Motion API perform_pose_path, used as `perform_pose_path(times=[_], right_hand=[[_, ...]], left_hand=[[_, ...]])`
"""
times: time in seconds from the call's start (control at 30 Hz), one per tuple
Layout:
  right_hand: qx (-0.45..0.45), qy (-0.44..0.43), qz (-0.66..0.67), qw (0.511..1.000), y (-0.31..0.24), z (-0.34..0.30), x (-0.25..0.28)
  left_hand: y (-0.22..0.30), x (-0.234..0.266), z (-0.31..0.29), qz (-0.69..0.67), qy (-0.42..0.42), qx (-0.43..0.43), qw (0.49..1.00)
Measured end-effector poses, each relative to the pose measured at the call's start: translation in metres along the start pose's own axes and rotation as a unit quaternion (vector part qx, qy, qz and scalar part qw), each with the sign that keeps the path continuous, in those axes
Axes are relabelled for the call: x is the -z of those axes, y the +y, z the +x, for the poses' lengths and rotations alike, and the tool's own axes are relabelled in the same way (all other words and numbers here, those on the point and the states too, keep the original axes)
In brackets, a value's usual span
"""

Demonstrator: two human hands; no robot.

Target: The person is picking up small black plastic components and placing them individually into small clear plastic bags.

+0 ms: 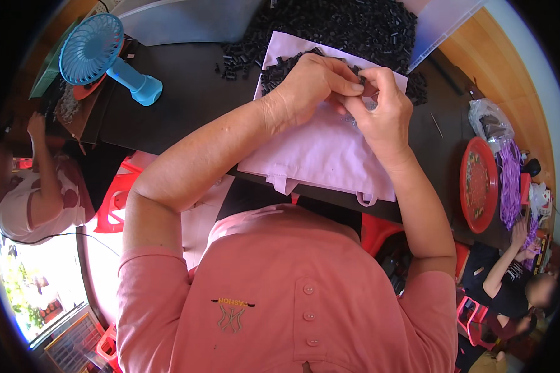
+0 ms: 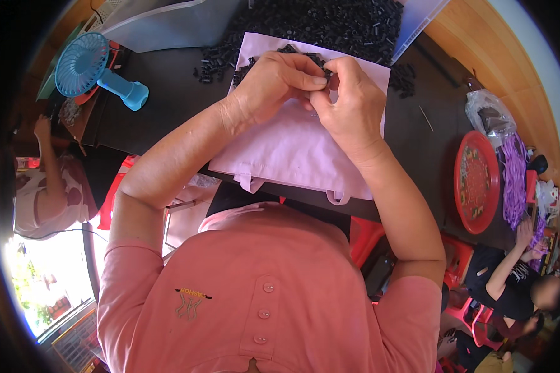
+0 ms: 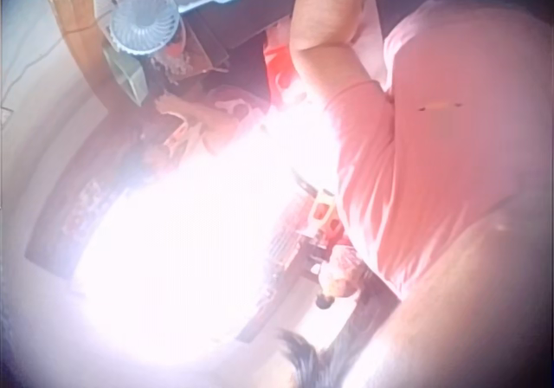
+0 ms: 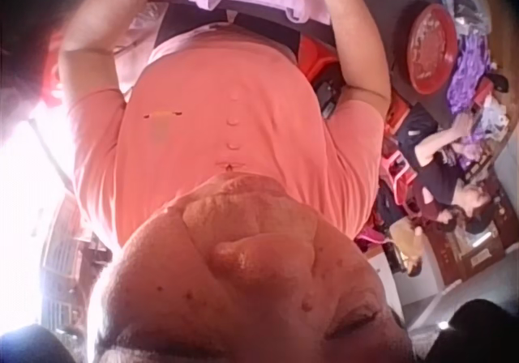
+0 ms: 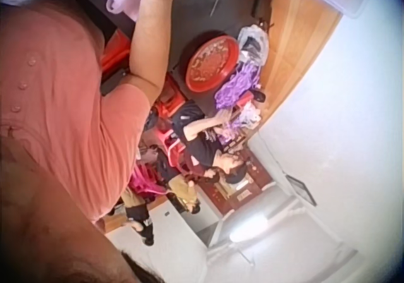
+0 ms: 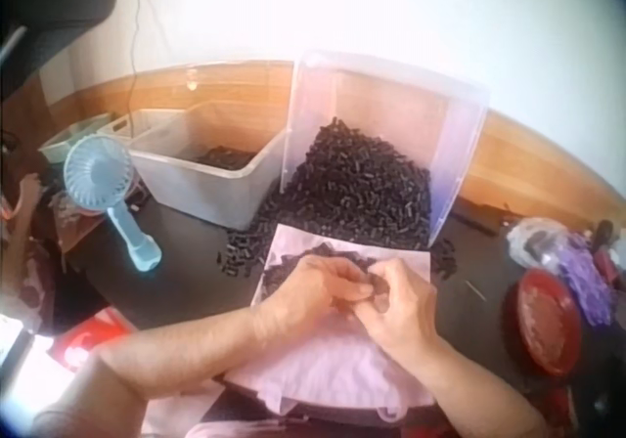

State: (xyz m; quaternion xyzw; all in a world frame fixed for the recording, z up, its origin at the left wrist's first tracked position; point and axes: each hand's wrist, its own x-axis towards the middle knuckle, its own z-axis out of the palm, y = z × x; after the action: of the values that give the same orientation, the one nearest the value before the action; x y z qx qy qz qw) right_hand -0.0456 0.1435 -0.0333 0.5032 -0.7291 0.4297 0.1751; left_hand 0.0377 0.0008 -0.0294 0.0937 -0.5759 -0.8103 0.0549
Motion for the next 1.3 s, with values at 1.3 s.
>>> perform_pose_path(times=[1.3], right_hand=[[0.021, 0.049, -0.011, 0.999, -0.006, -0.001, 0.007]], left_hand=[[0.003, -0.013, -0.006, 0.133, -0.040, -0.075, 0.987]])
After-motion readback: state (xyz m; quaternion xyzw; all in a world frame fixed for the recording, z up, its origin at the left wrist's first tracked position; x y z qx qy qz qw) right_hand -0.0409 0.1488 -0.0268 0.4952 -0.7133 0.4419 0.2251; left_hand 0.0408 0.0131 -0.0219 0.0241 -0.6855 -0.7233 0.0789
